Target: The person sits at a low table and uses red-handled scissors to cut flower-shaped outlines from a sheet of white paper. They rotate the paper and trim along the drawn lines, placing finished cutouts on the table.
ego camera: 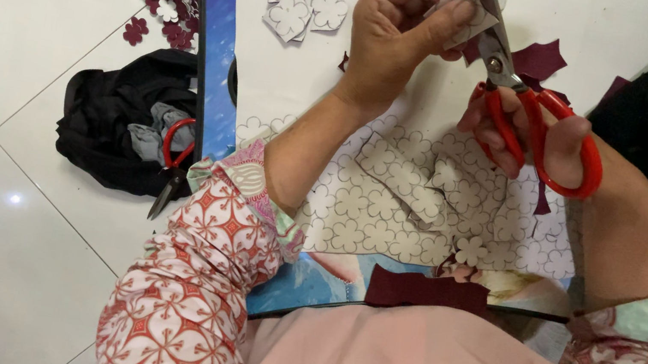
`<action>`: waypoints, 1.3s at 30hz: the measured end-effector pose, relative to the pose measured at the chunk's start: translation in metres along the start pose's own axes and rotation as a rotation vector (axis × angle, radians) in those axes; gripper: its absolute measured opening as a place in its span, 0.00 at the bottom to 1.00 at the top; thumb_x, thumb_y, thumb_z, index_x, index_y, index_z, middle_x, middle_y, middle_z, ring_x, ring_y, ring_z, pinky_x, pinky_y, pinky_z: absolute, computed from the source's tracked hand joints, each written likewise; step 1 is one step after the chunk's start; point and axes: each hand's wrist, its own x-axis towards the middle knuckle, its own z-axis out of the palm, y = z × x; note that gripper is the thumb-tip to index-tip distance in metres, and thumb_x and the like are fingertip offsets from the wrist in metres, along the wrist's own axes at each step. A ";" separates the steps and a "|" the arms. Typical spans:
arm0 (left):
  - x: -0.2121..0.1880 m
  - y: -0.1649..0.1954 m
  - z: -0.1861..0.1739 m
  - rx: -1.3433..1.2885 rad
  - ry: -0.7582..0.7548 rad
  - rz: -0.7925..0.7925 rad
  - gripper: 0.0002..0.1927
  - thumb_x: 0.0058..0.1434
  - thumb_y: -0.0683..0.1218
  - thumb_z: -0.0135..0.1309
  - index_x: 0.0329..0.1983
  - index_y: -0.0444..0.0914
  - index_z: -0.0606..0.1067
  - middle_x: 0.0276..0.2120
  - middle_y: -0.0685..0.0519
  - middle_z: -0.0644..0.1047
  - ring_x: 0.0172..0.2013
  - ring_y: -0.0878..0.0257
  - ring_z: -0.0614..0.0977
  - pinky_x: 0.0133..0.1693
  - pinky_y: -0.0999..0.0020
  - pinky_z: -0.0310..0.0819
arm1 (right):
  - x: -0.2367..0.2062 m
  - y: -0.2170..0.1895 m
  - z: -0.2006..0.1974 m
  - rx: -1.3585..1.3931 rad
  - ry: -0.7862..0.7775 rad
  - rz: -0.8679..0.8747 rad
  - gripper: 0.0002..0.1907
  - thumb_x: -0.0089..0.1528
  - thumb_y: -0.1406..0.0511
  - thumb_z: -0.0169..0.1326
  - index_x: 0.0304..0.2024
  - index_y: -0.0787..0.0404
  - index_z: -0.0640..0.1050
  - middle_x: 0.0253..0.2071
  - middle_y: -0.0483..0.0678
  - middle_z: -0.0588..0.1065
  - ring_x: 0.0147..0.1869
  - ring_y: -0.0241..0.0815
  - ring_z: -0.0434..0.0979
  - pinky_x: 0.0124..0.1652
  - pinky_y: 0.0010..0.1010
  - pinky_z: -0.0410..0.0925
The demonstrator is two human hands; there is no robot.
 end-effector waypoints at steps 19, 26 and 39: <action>0.000 -0.001 -0.001 -0.014 -0.011 0.027 0.08 0.70 0.46 0.61 0.43 0.37 0.75 0.34 0.49 0.83 0.33 0.65 0.85 0.35 0.70 0.82 | 0.000 -0.002 0.002 0.060 0.074 0.168 0.64 0.39 0.17 0.26 0.36 0.67 0.73 0.23 0.48 0.67 0.24 0.40 0.67 0.25 0.32 0.61; 0.000 0.000 -0.001 -0.026 -0.011 0.023 0.08 0.70 0.46 0.61 0.43 0.37 0.75 0.34 0.48 0.83 0.33 0.65 0.85 0.36 0.70 0.81 | -0.008 0.008 -0.003 0.036 0.029 -0.002 0.62 0.43 0.18 0.24 0.41 0.64 0.73 0.26 0.43 0.67 0.24 0.35 0.68 0.25 0.27 0.63; 0.001 -0.003 -0.003 -0.018 -0.001 0.040 0.09 0.70 0.46 0.62 0.44 0.37 0.76 0.35 0.50 0.83 0.34 0.66 0.85 0.37 0.70 0.81 | -0.009 0.008 -0.002 0.168 -0.002 -0.012 0.58 0.47 0.19 0.34 0.45 0.63 0.72 0.29 0.44 0.69 0.26 0.34 0.69 0.25 0.26 0.64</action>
